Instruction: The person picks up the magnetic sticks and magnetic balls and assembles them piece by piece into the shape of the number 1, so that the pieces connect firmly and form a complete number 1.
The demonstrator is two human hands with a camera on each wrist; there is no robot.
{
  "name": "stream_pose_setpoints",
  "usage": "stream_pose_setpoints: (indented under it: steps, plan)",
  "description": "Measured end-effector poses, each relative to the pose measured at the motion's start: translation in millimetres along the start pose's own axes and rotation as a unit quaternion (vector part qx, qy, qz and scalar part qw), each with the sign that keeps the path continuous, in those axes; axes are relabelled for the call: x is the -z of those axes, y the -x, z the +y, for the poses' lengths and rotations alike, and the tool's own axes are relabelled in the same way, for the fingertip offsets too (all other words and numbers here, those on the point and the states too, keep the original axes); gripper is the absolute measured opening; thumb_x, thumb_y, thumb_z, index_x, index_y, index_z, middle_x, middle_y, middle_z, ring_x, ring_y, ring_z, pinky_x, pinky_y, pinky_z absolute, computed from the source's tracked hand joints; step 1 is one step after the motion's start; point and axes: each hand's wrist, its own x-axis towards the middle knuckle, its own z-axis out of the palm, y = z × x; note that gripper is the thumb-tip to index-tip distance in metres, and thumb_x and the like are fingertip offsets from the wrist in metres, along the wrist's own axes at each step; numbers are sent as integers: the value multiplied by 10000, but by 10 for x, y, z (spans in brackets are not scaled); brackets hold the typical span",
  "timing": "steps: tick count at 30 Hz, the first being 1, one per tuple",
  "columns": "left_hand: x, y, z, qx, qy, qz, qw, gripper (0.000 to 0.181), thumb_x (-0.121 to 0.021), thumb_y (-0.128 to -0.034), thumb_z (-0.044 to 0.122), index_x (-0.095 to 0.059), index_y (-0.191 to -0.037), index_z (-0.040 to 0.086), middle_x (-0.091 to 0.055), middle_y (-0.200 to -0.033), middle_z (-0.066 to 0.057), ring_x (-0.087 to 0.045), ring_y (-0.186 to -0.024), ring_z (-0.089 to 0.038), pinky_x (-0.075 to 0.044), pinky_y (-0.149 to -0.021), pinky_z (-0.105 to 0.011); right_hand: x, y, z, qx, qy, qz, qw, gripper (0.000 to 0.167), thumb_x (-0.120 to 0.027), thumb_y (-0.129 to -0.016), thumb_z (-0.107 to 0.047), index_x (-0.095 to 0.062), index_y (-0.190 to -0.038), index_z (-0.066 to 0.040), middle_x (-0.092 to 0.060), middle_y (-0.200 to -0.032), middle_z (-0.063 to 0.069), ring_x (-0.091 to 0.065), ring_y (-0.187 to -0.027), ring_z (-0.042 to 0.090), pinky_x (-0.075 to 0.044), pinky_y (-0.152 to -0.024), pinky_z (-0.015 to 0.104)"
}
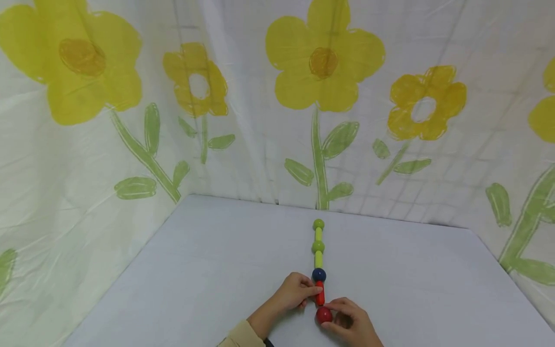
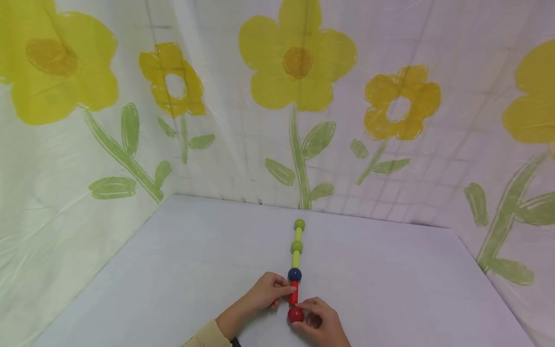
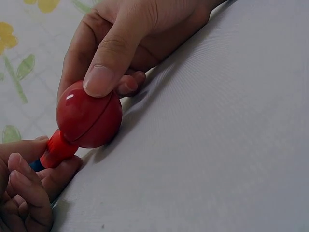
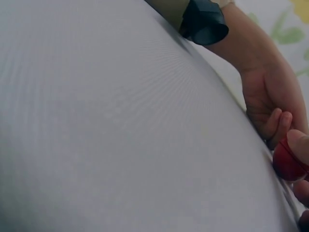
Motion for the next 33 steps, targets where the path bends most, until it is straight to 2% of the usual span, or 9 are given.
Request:
stream_pose_setpoints:
  steps: [7, 10, 13, 20, 26, 33]
  plan:
    - [-10, 9, -1, 15, 60, -17, 10000, 167, -717, -892, 144, -674, -806, 7, -540, -570, 15, -400, -412, -57, -336, -411, -153, -82, 1, 74, 752, 80, 256, 9968, 268, -799, -784, -51, -714, -1025, 28, -614, -922, 57, -494, -631, 64, -438, -525, 217]
    - [-15, 13, 4, 3, 64, -23, 10000, 170, -717, -892, 143, -669, -798, 10, -531, -561, 19, -397, -408, -54, -331, -406, -152, -100, 3, 89, 892, 137, 399, 9951, 274, -803, -770, -27, -714, -1022, 31, -601, -911, 70, -490, -614, 71, -433, -510, 217]
    - [-15, 9, 0, 5, 78, -27, 10000, 170, -717, -892, 144, -669, -797, 11, -528, -558, 23, -396, -405, -52, -329, -402, -152, -102, 5, 75, 849, 117, 423, 9954, 280, -806, -772, -48, -716, -1028, 22, -597, -913, 60, -489, -616, 62, -436, -512, 215]
    - [-17, 1, -30, 44, 10, 2, 10000, 168, -724, -886, 148, -680, -803, 9, -535, -561, 18, -400, -406, -58, -336, -407, -157, -84, 3, 62, 476, 51, 260, 9985, 299, -804, -787, -78, -710, -1051, 25, -597, -914, 52, -500, -632, 75, -445, -534, 213]
    - [-23, 6, -24, 63, -24, 8, 10000, 175, -725, -887, 166, -688, -806, 14, -538, -558, 21, -405, -406, -58, -338, -408, -157, -77, 9, 46, 357, -71, 229, 9991, 314, -804, -791, -87, -699, -1067, 20, -603, -925, 50, -507, -636, 73, -451, -541, 217]
    - [-1, 49, -16, 83, -166, 14, 9998, 174, -725, -887, 192, -726, -839, 25, -628, -620, -7, -415, -411, -70, -351, -418, -162, 19, -53, -34, -327, -108, 151, 9993, 307, -799, -808, -161, -692, -1076, -55, -626, -962, 45, -515, -669, 64, -461, -584, 210]
